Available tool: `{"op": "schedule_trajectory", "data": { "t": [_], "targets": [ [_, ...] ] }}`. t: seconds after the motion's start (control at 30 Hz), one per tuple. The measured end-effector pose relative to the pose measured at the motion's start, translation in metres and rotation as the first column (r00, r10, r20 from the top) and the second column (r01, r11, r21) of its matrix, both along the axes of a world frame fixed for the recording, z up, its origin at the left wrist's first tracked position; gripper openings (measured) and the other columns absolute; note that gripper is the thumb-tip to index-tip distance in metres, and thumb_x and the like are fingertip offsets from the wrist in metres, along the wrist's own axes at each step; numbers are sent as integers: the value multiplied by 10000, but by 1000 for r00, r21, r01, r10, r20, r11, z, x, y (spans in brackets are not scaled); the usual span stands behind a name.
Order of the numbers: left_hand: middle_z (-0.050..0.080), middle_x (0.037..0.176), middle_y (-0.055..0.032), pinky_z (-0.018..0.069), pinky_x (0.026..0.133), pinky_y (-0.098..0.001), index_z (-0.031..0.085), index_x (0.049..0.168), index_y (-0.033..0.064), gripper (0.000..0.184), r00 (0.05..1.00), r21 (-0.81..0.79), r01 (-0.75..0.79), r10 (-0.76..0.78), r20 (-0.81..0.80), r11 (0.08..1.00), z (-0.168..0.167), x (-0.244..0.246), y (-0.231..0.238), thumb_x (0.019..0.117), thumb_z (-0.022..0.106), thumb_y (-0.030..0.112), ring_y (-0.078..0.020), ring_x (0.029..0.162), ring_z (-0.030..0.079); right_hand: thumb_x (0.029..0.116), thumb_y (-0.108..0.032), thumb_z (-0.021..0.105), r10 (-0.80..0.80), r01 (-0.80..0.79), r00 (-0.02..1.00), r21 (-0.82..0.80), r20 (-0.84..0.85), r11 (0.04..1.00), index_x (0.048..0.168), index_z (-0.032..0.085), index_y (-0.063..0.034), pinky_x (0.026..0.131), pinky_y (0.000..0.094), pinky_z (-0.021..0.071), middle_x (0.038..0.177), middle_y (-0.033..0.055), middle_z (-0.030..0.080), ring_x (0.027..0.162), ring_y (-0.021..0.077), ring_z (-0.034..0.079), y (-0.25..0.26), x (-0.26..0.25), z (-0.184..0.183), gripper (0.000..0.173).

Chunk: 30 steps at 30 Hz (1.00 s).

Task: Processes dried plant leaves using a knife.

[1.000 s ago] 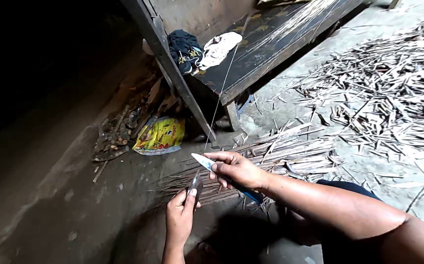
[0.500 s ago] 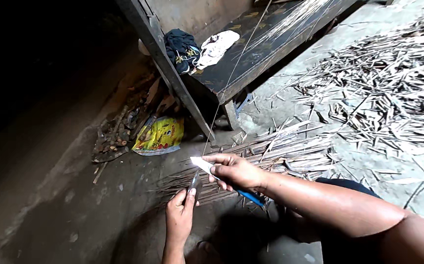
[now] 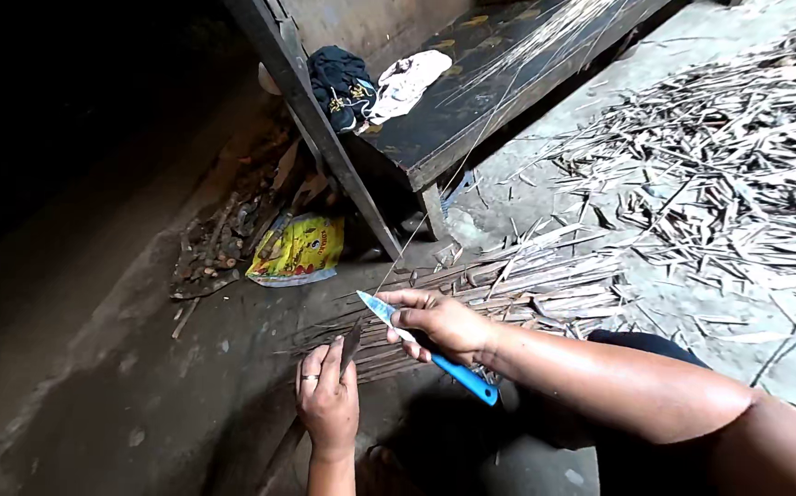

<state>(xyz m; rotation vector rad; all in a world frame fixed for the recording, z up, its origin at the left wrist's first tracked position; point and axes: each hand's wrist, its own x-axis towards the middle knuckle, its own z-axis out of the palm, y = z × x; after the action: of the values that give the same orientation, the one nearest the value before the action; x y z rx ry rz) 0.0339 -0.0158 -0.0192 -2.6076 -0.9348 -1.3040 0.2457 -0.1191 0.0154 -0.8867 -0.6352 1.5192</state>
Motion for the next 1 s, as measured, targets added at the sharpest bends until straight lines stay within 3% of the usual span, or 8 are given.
{"op": "schedule_trajectory", "data": {
  "t": [0.1, 0.43, 1.0],
  "targets": [
    [714, 899, -115, 515, 876, -316, 806, 980, 61, 166, 1000, 60, 14, -14, -6, 998, 1, 4, -1, 864, 701, 117, -241, 911, 663, 1071, -124, 451, 30, -31, 999, -18, -37, 999, 1529, 442, -131, 501, 236, 483, 940, 97, 678, 565, 105, 570, -2, -11, -2, 459],
    [705, 905, -144, 526, 886, -374, 778, 925, 46, 143, 997, 39, -33, 35, -66, 999, 1, 6, -4, 823, 715, 123, -298, 922, 672, 1066, -107, 456, -47, 36, 996, -132, -79, 991, 1542, 423, -118, 501, 232, 490, 931, 100, 672, 572, 116, 582, -3, -8, 7, 477],
    [705, 906, -134, 526, 876, -352, 780, 923, 61, 150, 998, 56, -50, 52, -40, 997, 1, 5, 2, 833, 703, 152, -281, 918, 674, 1094, -150, 431, -248, 225, 960, -169, -129, 960, 1509, 476, -191, 480, 204, 465, 871, 106, 655, 538, 95, 555, 6, 44, 25, 420]
  ]
}}
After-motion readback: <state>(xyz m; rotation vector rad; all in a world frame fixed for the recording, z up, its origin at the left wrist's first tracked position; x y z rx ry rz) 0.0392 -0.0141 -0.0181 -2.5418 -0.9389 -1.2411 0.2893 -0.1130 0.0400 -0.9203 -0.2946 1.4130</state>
